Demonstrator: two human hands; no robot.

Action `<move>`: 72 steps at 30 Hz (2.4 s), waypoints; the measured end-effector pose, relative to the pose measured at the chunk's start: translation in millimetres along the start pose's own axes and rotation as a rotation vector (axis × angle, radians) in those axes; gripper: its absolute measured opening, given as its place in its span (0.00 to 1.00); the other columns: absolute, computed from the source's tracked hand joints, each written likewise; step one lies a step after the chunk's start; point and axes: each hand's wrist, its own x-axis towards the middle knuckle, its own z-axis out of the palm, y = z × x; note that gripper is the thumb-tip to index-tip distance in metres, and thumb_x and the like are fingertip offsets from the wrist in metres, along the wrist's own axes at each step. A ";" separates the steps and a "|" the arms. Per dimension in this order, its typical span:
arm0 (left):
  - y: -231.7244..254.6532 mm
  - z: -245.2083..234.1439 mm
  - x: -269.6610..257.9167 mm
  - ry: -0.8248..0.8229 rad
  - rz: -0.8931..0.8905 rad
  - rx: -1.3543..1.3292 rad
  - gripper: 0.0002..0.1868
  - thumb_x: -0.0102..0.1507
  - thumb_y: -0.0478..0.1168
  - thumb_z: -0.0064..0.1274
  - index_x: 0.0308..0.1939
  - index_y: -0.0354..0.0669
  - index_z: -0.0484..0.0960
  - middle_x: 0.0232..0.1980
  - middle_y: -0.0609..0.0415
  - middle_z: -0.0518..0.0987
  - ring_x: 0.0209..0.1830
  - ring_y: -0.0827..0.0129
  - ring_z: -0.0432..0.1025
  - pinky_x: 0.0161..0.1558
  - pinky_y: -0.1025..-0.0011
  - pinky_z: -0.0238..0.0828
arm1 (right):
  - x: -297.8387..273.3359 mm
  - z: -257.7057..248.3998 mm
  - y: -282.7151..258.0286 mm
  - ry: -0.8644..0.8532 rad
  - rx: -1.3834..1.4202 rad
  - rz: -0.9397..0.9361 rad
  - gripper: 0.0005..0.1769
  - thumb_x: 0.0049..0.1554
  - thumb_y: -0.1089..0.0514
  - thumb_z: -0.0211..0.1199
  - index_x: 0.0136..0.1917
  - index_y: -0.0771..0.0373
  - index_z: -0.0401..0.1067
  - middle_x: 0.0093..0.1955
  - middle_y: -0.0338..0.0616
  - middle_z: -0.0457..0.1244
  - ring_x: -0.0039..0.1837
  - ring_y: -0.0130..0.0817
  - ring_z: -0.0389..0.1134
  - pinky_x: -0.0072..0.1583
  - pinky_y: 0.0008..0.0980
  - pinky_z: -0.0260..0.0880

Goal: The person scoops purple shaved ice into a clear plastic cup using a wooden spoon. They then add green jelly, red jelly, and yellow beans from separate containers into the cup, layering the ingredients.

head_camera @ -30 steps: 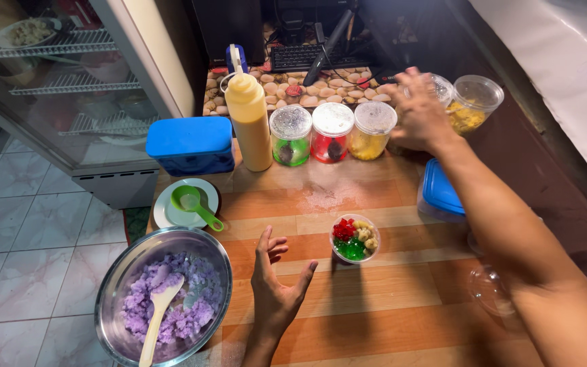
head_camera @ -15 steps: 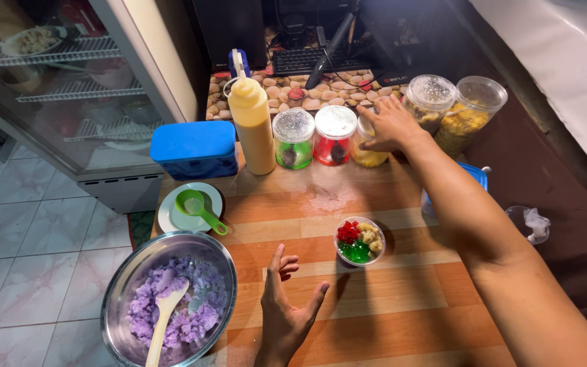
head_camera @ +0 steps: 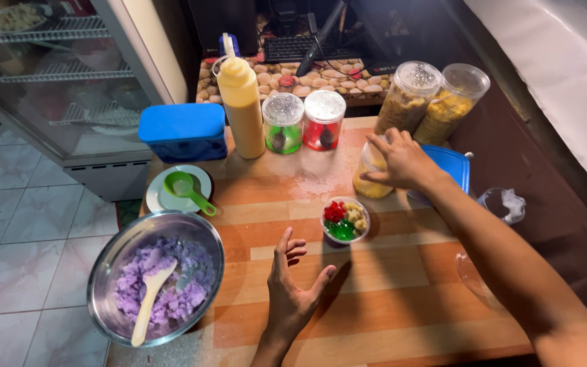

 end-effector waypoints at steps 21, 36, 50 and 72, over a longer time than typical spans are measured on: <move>25.3 57.0 -53.3 0.058 -0.400 -0.934 0.25 0.74 0.56 0.37 0.54 0.35 0.71 0.47 0.49 0.77 0.48 0.66 0.72 0.51 0.66 0.71 | -160.0 -126.0 -130.1 0.304 0.332 -0.024 0.41 0.51 0.38 0.68 0.69 0.66 0.70 0.59 0.64 0.62 0.59 0.53 0.67 0.59 0.50 0.70; -4.4 -15.4 -21.2 0.239 -0.852 -1.433 0.32 0.69 0.63 0.30 0.67 0.49 0.71 0.61 0.52 0.77 0.60 0.61 0.73 0.56 0.58 0.74 | -119.5 -64.9 -242.8 0.436 0.467 -0.383 0.34 0.45 0.42 0.74 0.63 0.56 0.75 0.55 0.56 0.62 0.60 0.53 0.62 0.63 0.51 0.64; -29.1 -56.1 -29.2 -0.118 -0.688 -1.457 0.31 0.67 0.64 0.37 0.59 0.45 0.76 0.50 0.47 0.83 0.44 0.54 0.80 0.32 0.56 0.81 | -108.8 -71.7 -175.6 0.475 0.507 -0.475 0.41 0.47 0.43 0.75 0.69 0.58 0.66 0.70 0.56 0.60 0.73 0.54 0.59 0.71 0.52 0.64; -20.6 -52.1 -3.7 0.042 -0.671 -1.312 0.33 0.69 0.59 0.40 0.64 0.34 0.73 0.57 0.44 0.81 0.57 0.59 0.76 0.59 0.58 0.75 | -158.6 8.5 -98.0 0.507 0.336 -0.004 0.11 0.55 0.59 0.71 0.52 0.61 0.80 0.51 0.47 0.68 0.54 0.43 0.70 0.55 0.40 0.72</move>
